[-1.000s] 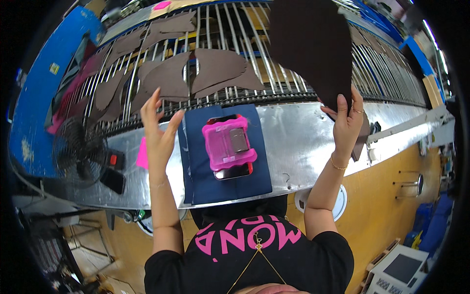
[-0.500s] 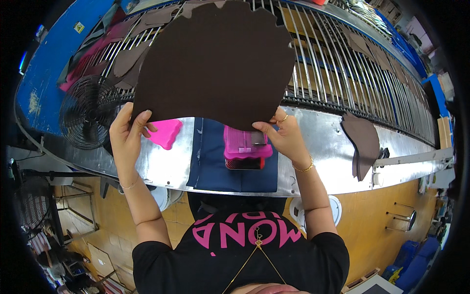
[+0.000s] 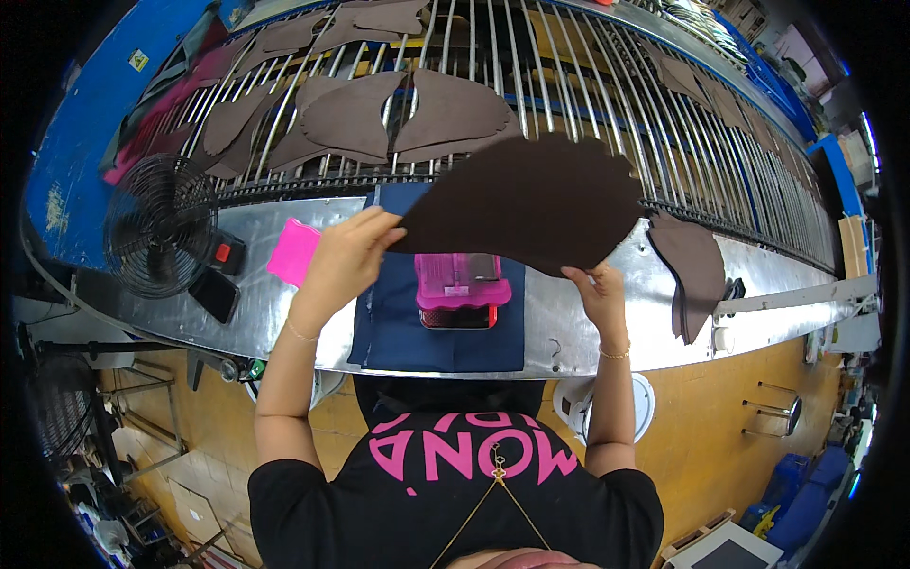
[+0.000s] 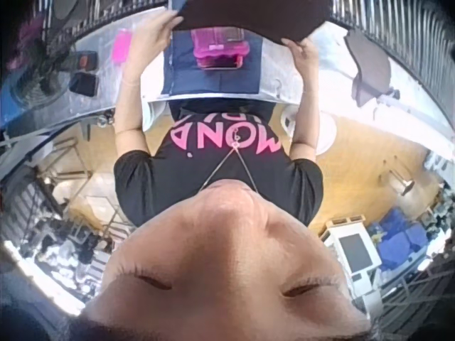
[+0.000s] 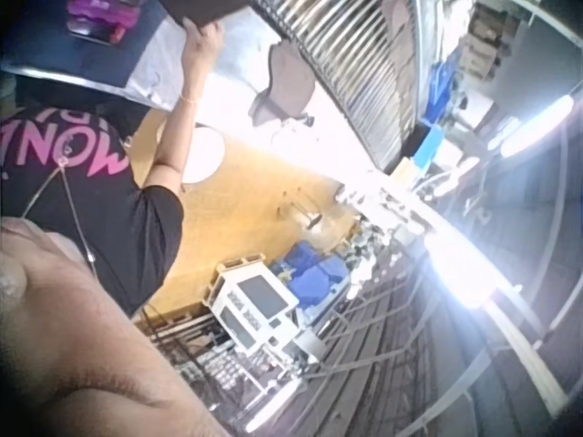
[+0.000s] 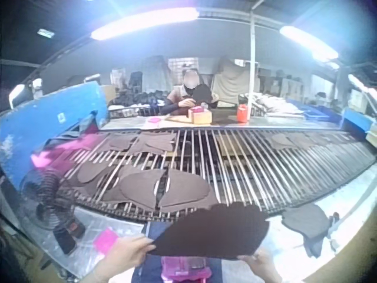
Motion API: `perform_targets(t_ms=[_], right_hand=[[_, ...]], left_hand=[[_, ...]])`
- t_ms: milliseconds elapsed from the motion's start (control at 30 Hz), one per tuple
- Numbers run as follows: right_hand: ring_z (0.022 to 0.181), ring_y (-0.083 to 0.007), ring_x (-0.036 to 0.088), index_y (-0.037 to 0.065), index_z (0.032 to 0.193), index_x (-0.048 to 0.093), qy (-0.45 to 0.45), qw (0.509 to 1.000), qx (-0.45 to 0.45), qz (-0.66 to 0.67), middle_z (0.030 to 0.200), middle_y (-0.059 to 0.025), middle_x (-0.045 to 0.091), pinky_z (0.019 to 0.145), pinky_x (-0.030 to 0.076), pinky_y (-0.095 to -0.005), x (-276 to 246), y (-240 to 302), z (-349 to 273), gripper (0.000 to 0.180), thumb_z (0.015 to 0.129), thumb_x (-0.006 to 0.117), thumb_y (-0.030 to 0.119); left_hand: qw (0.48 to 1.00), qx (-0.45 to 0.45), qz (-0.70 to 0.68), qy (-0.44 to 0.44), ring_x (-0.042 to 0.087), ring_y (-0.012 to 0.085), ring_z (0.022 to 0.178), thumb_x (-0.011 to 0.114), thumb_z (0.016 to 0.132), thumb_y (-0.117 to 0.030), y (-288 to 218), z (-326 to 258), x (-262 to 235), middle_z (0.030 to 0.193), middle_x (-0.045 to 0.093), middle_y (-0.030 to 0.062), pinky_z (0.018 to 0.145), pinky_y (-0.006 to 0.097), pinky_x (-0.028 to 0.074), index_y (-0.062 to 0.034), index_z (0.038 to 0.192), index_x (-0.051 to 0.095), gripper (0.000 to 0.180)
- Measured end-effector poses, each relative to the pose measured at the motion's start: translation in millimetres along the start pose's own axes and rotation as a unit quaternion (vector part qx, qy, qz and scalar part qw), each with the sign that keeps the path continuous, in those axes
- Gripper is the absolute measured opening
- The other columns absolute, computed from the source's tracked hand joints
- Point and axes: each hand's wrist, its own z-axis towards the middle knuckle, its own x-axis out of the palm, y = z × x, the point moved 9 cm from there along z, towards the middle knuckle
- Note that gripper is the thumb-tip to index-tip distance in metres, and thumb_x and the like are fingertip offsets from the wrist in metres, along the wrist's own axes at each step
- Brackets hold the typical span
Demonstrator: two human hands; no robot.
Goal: The person picks up brown fabric pieces from a conveyor belt and places them onto a stack on the table. They briefly walk away to retrieve more pieces from a nearby table and return to continue stacking them.
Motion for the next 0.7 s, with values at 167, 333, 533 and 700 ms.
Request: perform_targets(t_ms=[167,333,533,700], right_hand=[[0.060,-0.0086,0.048,-0.006,0.073,0.060,-0.095,0.992,0.074,-0.032,0.066,-0.0092,0.064,0.056,0.042,-0.0266,-68.1,-42.7,-44.5,0.017,0.079,0.073,0.004],[0.069,-0.0099,0.054,-0.004,0.103,0.060,-0.141,0.976,0.099,-0.136,0.068,-0.0079,0.063,0.069,0.045,-0.0243,-132.3,-12.4,-67.9,0.025,0.080,0.070,0.000],[0.091,-0.0192,0.062,0.003,0.138,0.037,-0.357,0.923,0.034,-0.138,0.109,-0.0181,0.063,0.082,0.050,-0.0318,-176.4,23.1,-55.5,0.063,0.083,0.067,0.002],[0.096,-0.0226,0.063,0.003,0.133,0.047,-0.258,0.875,-0.085,-0.402,0.116,-0.0175,0.060,0.078,0.051,-0.0306,-150.4,72.2,21.7,0.051,0.084,0.064,0.005]], left_hand=[[0.993,0.110,0.024,0.046,0.061,0.0271,0.063,0.065,0.082,-0.016,-49.9,25.0,41.3,0.083,0.057,0.0051,0.053,0.038,0.048,-0.0078,0.089,0.064,0.011],[0.964,0.194,0.080,0.162,0.061,0.0250,0.074,0.064,0.080,-0.017,-91.7,50.5,95.4,0.091,0.053,0.0095,0.056,0.037,0.050,-0.0090,0.079,0.067,0.008],[0.945,0.310,0.073,-0.082,0.053,0.0224,0.084,0.062,0.067,-0.008,-144.4,125.8,89.7,0.089,0.050,0.0048,0.065,0.033,0.049,-0.0104,0.071,0.064,0.005],[0.861,0.426,0.168,-0.222,0.050,0.0238,0.103,0.062,0.067,-0.014,-183.0,168.7,73.5,0.097,0.054,0.0031,0.092,0.042,0.038,-0.0115,0.066,0.064,0.004]])
